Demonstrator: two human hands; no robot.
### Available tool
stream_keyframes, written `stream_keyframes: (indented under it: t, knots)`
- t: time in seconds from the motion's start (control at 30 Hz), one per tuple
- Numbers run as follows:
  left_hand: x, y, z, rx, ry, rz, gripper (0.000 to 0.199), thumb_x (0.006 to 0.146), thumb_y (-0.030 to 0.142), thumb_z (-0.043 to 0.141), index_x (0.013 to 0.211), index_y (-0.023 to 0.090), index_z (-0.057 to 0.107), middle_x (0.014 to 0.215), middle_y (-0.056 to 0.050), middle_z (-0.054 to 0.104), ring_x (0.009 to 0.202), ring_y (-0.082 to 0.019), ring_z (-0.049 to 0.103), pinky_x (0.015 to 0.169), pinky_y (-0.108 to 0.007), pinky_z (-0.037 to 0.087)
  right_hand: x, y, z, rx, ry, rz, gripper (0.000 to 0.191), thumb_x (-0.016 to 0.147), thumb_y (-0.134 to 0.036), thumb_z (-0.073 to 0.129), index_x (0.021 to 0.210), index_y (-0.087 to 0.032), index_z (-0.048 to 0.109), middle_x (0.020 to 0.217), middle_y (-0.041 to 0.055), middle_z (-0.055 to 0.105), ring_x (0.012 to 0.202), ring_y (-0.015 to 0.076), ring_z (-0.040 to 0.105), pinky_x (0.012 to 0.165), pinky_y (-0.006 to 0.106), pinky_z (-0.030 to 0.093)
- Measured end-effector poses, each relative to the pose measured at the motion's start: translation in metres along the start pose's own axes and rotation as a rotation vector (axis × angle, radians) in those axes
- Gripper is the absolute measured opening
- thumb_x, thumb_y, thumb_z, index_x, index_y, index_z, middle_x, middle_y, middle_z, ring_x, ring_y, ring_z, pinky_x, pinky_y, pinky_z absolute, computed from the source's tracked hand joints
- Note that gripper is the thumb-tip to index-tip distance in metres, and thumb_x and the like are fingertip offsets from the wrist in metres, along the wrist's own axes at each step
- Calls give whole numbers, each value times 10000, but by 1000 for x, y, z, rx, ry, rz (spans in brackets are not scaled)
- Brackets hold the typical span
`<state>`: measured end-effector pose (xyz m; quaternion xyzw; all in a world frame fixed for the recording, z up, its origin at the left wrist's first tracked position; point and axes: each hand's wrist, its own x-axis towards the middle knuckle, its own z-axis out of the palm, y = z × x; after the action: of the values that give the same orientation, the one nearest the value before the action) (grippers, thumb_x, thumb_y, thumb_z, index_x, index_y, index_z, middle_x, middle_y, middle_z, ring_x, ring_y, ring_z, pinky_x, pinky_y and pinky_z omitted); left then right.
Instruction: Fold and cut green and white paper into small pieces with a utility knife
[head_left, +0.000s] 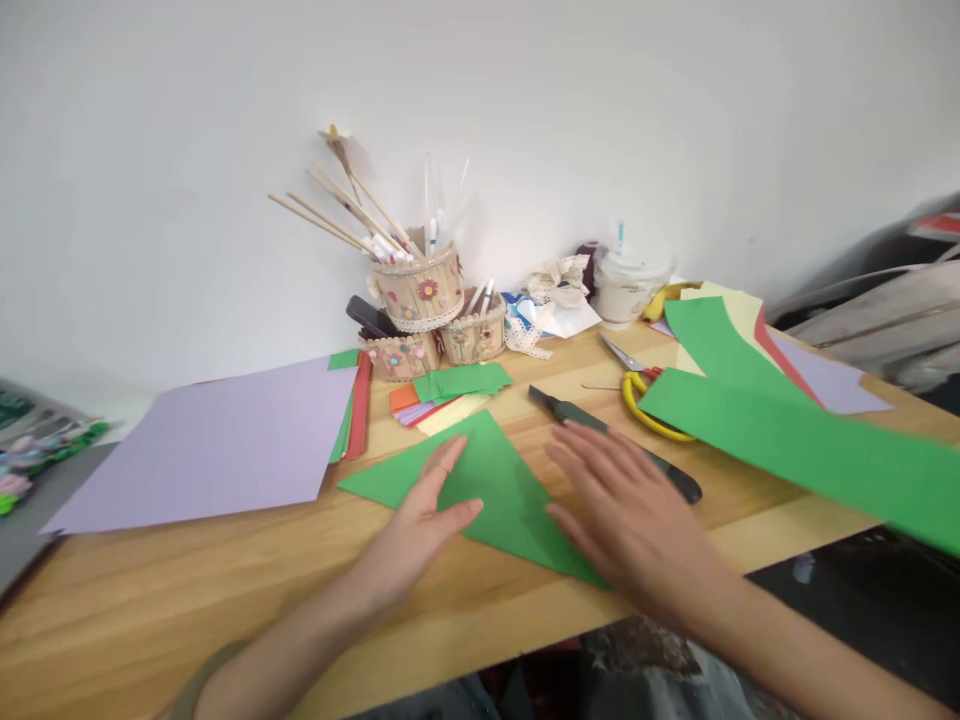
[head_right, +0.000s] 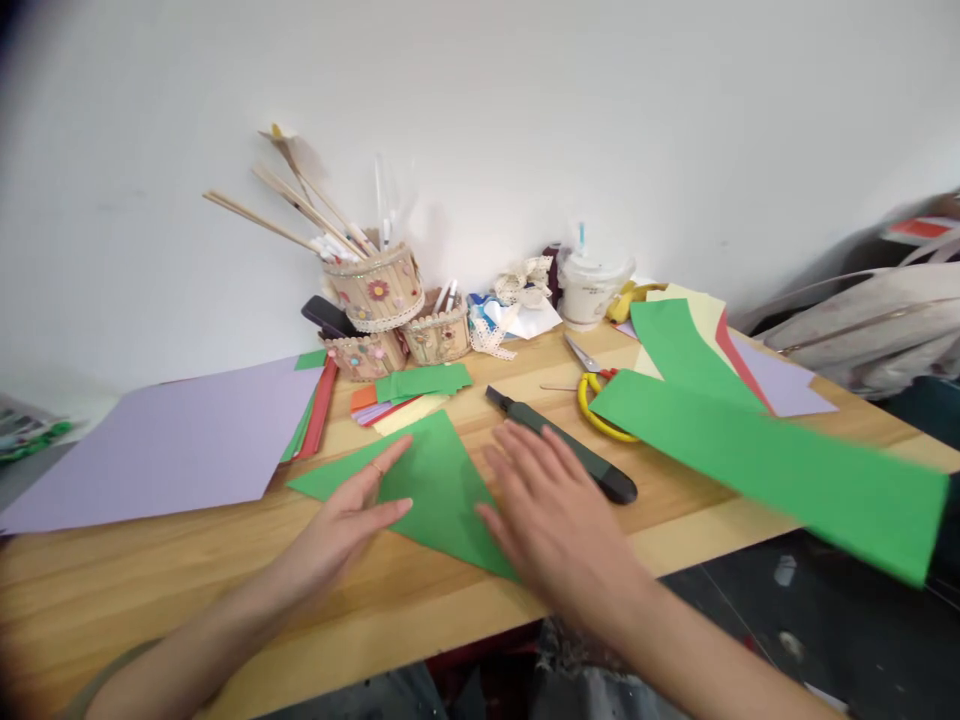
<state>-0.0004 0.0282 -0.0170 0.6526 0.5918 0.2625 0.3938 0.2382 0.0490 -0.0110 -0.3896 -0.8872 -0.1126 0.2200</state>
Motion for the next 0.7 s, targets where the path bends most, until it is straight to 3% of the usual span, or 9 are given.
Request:
stream_keyframes:
  t: [0.07,0.17,0.23,0.3,0.37,0.43,0.53,0.7]
  knots:
    - [9,1,-10,150,71,87,618,874,320,508,1450,177,338,1575,-87,203,1457,-230,134,1164,-437,220,0,-17,12,9,-70,-80,505,923,-425,463,1253,-54,558,1324,184,558,1256,291,483,1028,476,403]
    - [24,-7,-24,325,135,141,614,853,288,529,1428,154,360,1553,-128,261,1447,-244,188,1170,-464,180,-4,-12,13,15,-85,-148,502,938,-444,430,1264,-84,557,1346,163,544,1266,270,479,1025,458,414]
    - [31,-14,-27,390,116,140,622,836,278,556,1416,150,370,1542,-149,275,1438,-266,212,1160,-489,195,-12,7,7,-21,-19,-49,469,955,-400,408,1313,-116,513,1384,146,512,1314,255,423,1083,481,334]
    - [34,-20,-27,413,94,146,604,828,290,581,1390,157,403,1544,-157,262,1435,-286,209,1149,-505,212,-23,32,4,-85,27,221,539,953,-405,400,1398,-102,407,1435,181,442,1364,295,339,1107,555,244]
    - [34,-25,-24,416,102,162,569,831,300,588,1362,167,435,1546,-152,256,1432,-299,203,1142,-516,218,-37,59,7,-79,27,484,648,946,-488,349,1435,-64,330,1442,229,410,1370,353,305,1074,607,264]
    - [33,-27,-21,425,134,182,534,839,295,584,1343,176,453,1539,-141,269,1422,-307,210,1136,-525,221,-49,79,14,-58,4,546,669,949,-486,319,1417,-7,331,1404,273,436,1345,357,350,1045,554,352]
    - [31,-32,-19,444,192,195,491,845,293,582,1317,204,480,1474,-118,365,1367,-314,290,1114,-534,254,-62,94,22,-58,21,584,624,961,-457,283,1417,-34,339,1421,253,426,1321,313,404,1035,479,400]
    - [30,-40,-15,414,268,191,442,858,321,574,1288,242,507,1221,-84,502,1197,-291,439,1038,-490,365,-82,91,15,-120,56,589,665,932,-541,305,1307,-24,487,1318,270,525,1267,368,458,1029,534,387]
